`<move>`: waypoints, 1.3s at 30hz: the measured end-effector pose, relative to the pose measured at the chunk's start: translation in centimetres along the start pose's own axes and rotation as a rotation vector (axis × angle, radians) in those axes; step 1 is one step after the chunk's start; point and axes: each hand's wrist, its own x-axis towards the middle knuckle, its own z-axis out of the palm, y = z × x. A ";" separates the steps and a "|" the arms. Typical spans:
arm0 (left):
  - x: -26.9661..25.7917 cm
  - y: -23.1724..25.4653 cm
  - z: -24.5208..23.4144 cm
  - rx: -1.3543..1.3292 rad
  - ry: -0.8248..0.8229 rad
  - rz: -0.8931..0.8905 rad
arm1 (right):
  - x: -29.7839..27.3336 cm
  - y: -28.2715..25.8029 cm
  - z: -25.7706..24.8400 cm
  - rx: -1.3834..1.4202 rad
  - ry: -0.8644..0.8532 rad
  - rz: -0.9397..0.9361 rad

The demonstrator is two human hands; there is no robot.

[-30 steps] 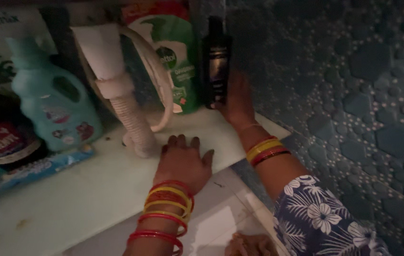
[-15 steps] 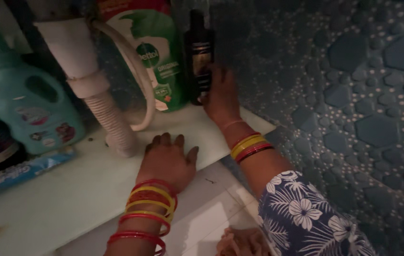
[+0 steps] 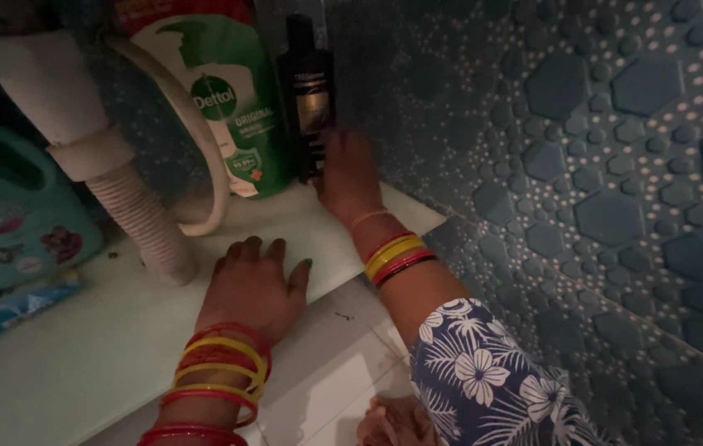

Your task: The person picks up a dark bottle from the floor and places it on a bathroom shelf next to other toiletries. Then the person picks up a small white bottle with an orange cap from the floor and places it on the same shelf.

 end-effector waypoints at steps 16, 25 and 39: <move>-0.1 0.3 -0.7 -0.022 -0.080 -0.048 | -0.1 -1.3 -1.6 0.039 0.003 -0.117; -0.2 0.5 -0.7 -0.011 -0.059 -0.029 | -4.6 -5.8 -4.4 0.050 -0.076 -0.101; -0.8 0.9 -1.2 0.021 -0.085 -0.034 | -7.5 -6.0 -5.8 0.063 -0.008 -0.139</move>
